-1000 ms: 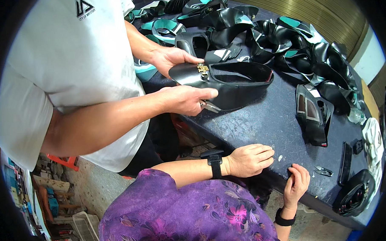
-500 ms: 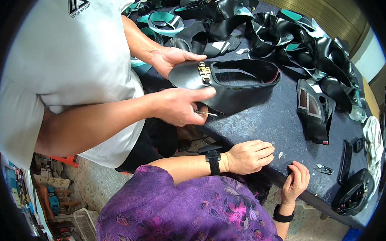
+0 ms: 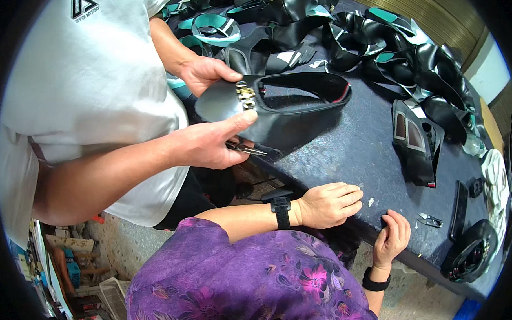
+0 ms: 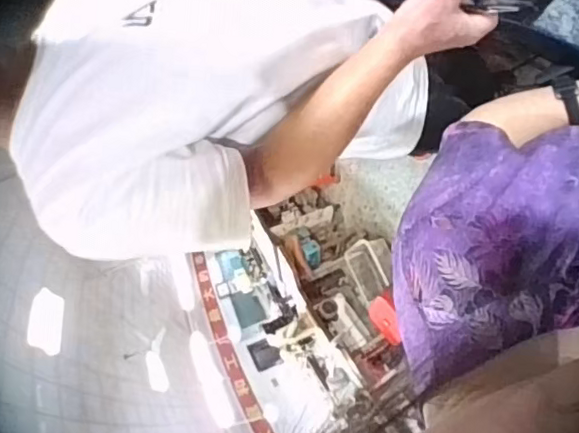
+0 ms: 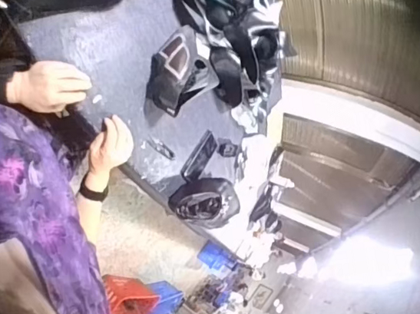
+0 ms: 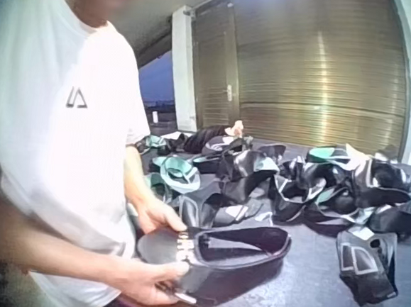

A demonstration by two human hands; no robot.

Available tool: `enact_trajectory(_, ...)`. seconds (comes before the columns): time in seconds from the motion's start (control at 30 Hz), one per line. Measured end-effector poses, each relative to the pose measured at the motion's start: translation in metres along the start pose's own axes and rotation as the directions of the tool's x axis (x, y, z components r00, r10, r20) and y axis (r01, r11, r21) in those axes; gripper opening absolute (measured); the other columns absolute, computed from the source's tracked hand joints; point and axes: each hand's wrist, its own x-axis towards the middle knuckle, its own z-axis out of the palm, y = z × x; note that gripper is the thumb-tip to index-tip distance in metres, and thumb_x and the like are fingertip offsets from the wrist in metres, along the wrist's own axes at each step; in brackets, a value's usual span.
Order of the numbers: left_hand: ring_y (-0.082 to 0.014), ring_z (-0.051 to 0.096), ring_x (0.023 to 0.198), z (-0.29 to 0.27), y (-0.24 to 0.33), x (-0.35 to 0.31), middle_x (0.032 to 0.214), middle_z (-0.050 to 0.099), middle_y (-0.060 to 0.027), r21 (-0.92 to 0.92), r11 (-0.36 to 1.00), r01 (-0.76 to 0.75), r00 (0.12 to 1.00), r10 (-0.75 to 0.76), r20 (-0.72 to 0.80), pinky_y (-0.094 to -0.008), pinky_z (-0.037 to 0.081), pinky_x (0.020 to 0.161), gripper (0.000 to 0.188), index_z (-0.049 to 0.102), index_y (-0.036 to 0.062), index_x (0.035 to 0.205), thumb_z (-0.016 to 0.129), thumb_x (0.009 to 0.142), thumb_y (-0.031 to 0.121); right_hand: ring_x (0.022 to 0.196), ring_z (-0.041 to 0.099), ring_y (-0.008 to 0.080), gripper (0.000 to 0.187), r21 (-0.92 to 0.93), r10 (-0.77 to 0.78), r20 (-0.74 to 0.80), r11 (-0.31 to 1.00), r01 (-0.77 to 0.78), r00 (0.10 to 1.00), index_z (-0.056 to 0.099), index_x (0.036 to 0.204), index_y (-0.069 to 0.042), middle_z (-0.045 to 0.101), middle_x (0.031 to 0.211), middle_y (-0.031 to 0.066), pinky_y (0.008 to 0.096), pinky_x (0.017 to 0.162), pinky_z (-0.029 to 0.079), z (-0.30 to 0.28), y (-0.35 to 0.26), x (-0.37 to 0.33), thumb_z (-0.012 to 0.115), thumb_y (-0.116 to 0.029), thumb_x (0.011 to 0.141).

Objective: Manually assembling and preparing leather shoe components at a workstation.

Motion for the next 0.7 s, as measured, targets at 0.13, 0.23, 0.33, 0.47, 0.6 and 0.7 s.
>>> enact_trajectory(0.13, -0.0225, 0.056, 0.099, -0.006, 0.001, 0.004, 0.106, 0.058, -0.0101, -0.015, 1.0, 0.009, 1.0, -0.008, 0.023, -0.0309, 0.047, 0.084, 0.035, 0.058, 0.0037, 0.095, 0.062, 0.062, 0.013, 0.087, 0.057, 0.0274, 0.019, 0.028, 0.043, 0.011, 0.999, -0.043, 0.999, 0.061, 0.081, -0.005, 0.062, 0.091, 0.0086, 0.0364, 0.082, 0.042, -0.003, -0.002, 0.002, 0.052, 0.001, 0.064)
enact_trajectory(0.23, -0.0229, 0.058, 0.098, -0.007, 0.0, 0.001, 0.105, 0.058, -0.01, 0.011, 0.999, 0.038, 0.999, -0.038, 0.011, -0.0314, 0.048, 0.082, 0.034, 0.06, 0.0039, 0.094, 0.061, 0.06, 0.011, 0.087, 0.056, 0.0281, 0.023, 0.12, 0.053, 0.118, 0.991, -0.067, 0.992, 0.06, 0.088, -0.003, 0.061, 0.091, 0.0105, 0.0364, 0.082, 0.041, -0.013, -0.006, 0.018, 0.055, 0.005, 0.067)
enact_trajectory(0.33, -0.0234, 0.058, 0.097, -0.005, 0.001, 0.007, 0.104, 0.059, -0.0099, -0.026, 0.999, 0.041, 0.999, -0.04, 0.033, -0.0327, 0.049, 0.082, 0.034, 0.061, 0.0039, 0.094, 0.061, 0.059, 0.008, 0.091, 0.054, 0.0314, 0.031, 0.072, 0.047, 0.099, 0.996, -0.055, 0.994, 0.056, 0.1, -0.001, 0.059, 0.098, 0.0135, 0.0381, 0.084, 0.039, -0.043, -0.001, 0.036, 0.056, 0.004, 0.069)
enact_trajectory(0.47, -0.0249, 0.058, 0.096, -0.01, 0.003, 0.011, 0.103, 0.059, -0.0113, -0.075, 0.994, 0.077, 0.996, -0.073, 0.05, -0.034, 0.048, 0.081, 0.03, 0.06, 0.0042, 0.094, 0.062, 0.064, 0.005, 0.102, 0.051, 0.0311, 0.038, -0.094, 0.03, 0.062, 0.995, -0.024, 0.998, 0.054, 0.107, -0.001, 0.056, 0.109, 0.0142, 0.0383, 0.09, 0.037, -0.068, 0.012, 0.078, 0.062, -0.002, 0.07)
enact_trajectory(0.6, -0.0284, 0.057, 0.098, -0.018, 0.004, 0.015, 0.106, 0.057, -0.0134, -0.178, 0.981, 0.082, 0.995, -0.071, 0.068, -0.0367, 0.047, 0.083, 0.031, 0.058, 0.0028, 0.098, 0.064, 0.068, 0.005, 0.105, 0.048, 0.0295, 0.047, -0.289, 0.031, 0.14, 0.957, 0.011, 0.99, 0.056, 0.101, -0.001, 0.054, 0.109, 0.0135, 0.0387, 0.091, 0.036, -0.056, 0.048, 0.1, 0.074, -0.013, 0.059)
enact_trajectory(0.7, -0.0335, 0.053, 0.103, -0.03, 0.005, 0.016, 0.115, 0.05, -0.0173, -0.263, 0.956, 0.127, 0.985, -0.09, 0.149, -0.0399, 0.044, 0.085, 0.035, 0.055, 0.0026, 0.101, 0.065, 0.067, 0.005, 0.105, 0.049, 0.0285, 0.033, -0.244, -0.053, 0.188, 0.965, 0.099, 0.981, 0.058, 0.08, -0.001, 0.056, 0.106, 0.0113, 0.0384, 0.089, 0.037, -0.038, 0.067, 0.106, 0.076, -0.014, 0.055)
